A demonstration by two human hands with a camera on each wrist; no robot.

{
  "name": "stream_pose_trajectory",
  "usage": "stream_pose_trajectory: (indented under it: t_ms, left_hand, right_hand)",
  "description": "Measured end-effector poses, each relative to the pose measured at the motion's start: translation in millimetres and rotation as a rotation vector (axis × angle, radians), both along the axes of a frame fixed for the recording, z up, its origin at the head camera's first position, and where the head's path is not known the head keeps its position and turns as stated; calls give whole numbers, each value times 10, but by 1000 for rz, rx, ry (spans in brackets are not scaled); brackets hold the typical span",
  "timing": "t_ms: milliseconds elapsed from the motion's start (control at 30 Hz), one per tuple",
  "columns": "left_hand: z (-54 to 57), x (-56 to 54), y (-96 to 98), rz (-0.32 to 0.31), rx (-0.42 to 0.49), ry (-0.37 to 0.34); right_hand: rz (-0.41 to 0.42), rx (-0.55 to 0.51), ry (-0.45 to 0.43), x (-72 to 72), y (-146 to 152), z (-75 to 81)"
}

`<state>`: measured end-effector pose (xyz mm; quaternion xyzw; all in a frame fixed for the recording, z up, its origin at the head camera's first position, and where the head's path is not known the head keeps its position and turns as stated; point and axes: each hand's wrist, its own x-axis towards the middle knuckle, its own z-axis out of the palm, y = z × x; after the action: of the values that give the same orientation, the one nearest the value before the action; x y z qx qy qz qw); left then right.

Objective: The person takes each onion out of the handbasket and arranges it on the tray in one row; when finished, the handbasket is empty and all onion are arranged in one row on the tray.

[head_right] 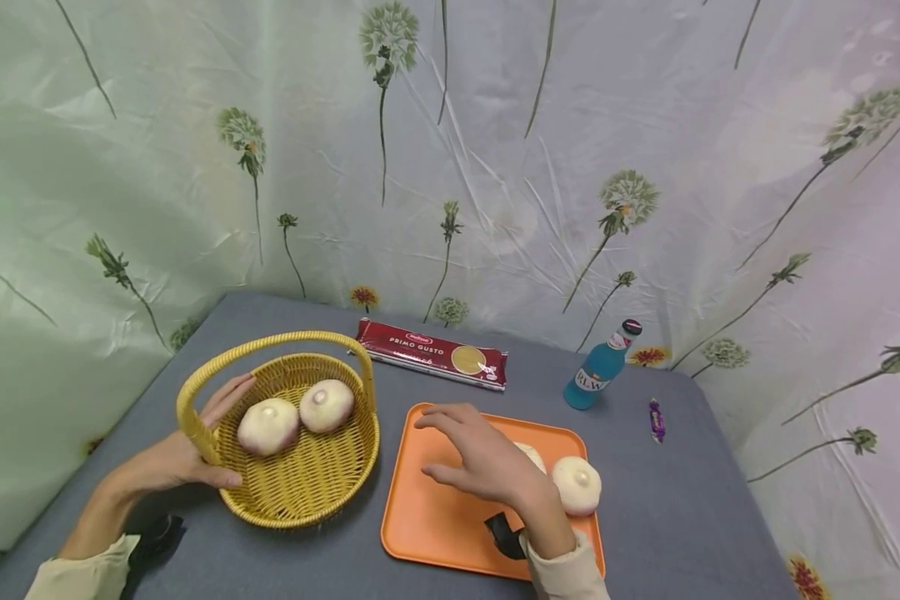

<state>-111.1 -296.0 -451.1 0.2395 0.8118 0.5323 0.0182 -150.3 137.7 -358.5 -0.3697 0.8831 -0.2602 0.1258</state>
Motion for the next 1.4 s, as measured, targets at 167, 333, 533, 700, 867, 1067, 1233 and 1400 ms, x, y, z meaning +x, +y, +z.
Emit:
stream_pose_trajectory:
  t_ms: [167,333,533,700,867,1067,1233,1400]
  left_hand:
    - [2,6,4,2,-6,-14]
    - [12,13,4,11,-7,-14]
    - [8,12,10,7,5,-37]
    - [3,11,10,9,17,-50]
    - [18,13,10,9,24,-65]
    - [27,17,7,7,17,-65]
    - [38,19,-3,4,9,-54]
    - [37,23,-5,-2,4,-68]
  right_hand:
    - [74,39,24,-18,-161,68]
    - [166,53,47,-54,-345,135]
    - [262,85,51,-108,-576,172]
    - [343,105,75,-151,-786,244]
    - [404,160,104,-204,-998,286]
    - [459,197,144,-276,-1226,291]
    - [477,231,161,-330,-1403,287]
    - [473,249,125,-406,-1552,207]
